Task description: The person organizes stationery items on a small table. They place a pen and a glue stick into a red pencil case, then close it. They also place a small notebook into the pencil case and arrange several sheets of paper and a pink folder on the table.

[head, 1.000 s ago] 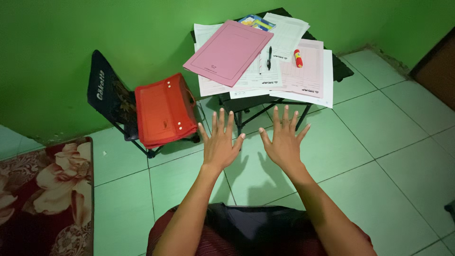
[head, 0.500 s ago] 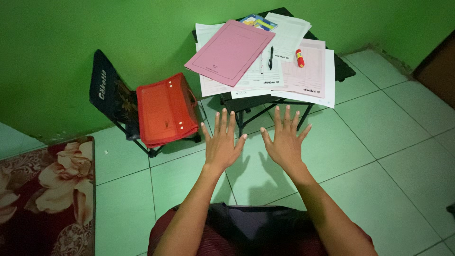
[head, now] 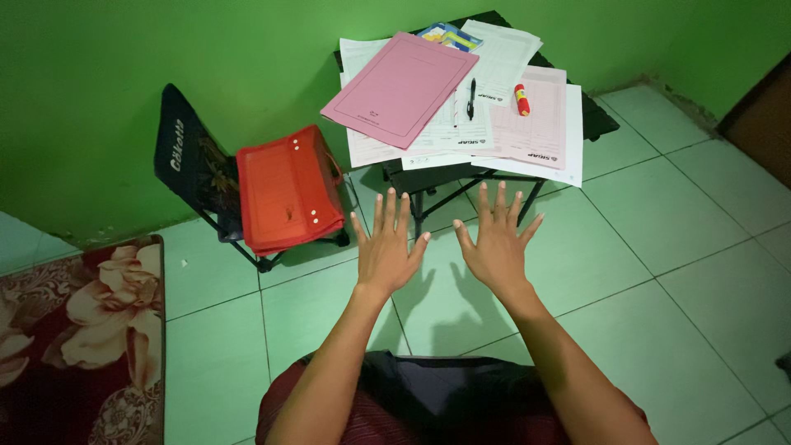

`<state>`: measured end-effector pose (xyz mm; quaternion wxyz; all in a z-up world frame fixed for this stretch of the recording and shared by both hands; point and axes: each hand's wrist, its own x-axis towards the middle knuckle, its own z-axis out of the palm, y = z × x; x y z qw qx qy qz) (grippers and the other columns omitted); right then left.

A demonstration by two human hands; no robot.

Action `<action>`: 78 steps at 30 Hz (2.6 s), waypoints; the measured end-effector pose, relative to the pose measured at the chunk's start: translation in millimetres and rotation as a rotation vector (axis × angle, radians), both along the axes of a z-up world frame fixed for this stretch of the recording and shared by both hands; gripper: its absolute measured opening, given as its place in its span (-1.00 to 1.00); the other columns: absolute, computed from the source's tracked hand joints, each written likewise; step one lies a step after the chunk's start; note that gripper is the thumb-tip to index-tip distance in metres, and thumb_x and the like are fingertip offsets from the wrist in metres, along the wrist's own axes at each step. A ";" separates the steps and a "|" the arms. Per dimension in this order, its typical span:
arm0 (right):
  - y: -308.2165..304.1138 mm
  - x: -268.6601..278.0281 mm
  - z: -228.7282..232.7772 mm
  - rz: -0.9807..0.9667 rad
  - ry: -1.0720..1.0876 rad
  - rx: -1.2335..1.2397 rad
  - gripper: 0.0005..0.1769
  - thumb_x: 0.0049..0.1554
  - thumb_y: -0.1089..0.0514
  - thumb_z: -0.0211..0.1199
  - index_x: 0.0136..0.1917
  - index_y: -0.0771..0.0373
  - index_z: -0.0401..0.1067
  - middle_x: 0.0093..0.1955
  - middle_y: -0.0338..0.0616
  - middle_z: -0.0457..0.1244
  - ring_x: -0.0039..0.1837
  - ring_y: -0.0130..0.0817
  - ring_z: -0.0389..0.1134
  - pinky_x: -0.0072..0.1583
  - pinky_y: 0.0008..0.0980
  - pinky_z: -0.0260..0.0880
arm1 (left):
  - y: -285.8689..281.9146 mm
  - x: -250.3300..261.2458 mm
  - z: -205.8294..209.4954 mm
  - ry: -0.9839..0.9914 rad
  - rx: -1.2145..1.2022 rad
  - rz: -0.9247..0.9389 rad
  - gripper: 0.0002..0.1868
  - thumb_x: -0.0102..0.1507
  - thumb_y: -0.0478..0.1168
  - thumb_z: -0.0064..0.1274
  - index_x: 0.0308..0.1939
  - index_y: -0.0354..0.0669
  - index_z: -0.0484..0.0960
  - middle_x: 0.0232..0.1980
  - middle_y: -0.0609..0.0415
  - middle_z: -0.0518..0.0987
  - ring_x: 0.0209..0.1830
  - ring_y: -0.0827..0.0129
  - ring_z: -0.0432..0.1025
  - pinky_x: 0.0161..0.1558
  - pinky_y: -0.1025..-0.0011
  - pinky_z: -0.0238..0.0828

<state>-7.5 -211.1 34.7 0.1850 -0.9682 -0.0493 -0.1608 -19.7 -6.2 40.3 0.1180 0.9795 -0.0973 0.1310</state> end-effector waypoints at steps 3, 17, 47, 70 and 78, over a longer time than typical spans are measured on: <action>-0.7 -0.1 -0.5 -0.001 0.005 -0.006 -0.08 0.26 -0.31 -0.01 0.67 0.20 -0.15 0.70 0.23 -0.28 0.68 0.36 -0.44 0.41 0.65 -0.63 | -0.1 0.2 -1.3 0.012 -0.004 0.001 -0.14 0.37 0.24 -0.23 0.60 -0.12 -0.05 0.67 -0.10 -0.10 0.67 0.03 -0.23 0.44 -0.42 -0.45; 0.5 -1.7 1.8 0.005 0.006 0.004 -0.08 0.25 -0.31 0.00 0.67 0.19 -0.16 0.70 0.22 -0.28 0.68 0.35 -0.44 0.41 0.63 -0.65 | -0.2 -2.0 3.7 0.026 -0.043 0.003 -0.13 0.36 0.25 -0.21 0.60 -0.13 -0.04 0.67 -0.11 -0.08 0.67 0.01 -0.21 0.45 -0.41 -0.43; 16.0 -3.0 10.4 -0.016 -0.012 -0.083 -0.08 0.23 -0.33 0.01 0.66 0.14 -0.13 0.71 0.14 -0.28 0.68 0.30 -0.42 0.42 0.64 -0.59 | 4.4 -8.9 19.6 -0.051 -0.143 -0.057 -0.15 0.38 0.23 -0.19 0.59 -0.19 0.00 0.66 -0.19 -0.07 0.65 -0.19 -0.23 0.43 -0.42 -0.39; 9.4 54.2 15.7 -0.009 -0.037 -0.090 -0.08 0.23 -0.34 -0.01 0.64 0.21 -0.11 0.67 0.27 -0.29 0.63 0.39 -0.42 0.37 0.65 -0.61 | 11.3 52.1 23.1 -0.082 -0.020 -0.050 -0.15 0.34 0.24 -0.20 0.57 -0.13 -0.02 0.66 -0.18 -0.07 0.61 -0.13 -0.21 0.38 -0.46 -0.48; -1.0 106.1 17.1 0.005 -0.071 -0.027 -0.11 0.28 -0.31 -0.02 0.65 0.24 -0.08 0.69 0.25 -0.26 0.67 0.37 -0.41 0.41 0.63 -0.63 | -10.1 118.6 13.1 -0.135 -0.032 -0.042 -0.17 0.39 0.22 -0.22 0.57 -0.24 0.03 0.64 -0.20 -0.03 0.64 -0.10 -0.16 0.40 -0.49 -0.47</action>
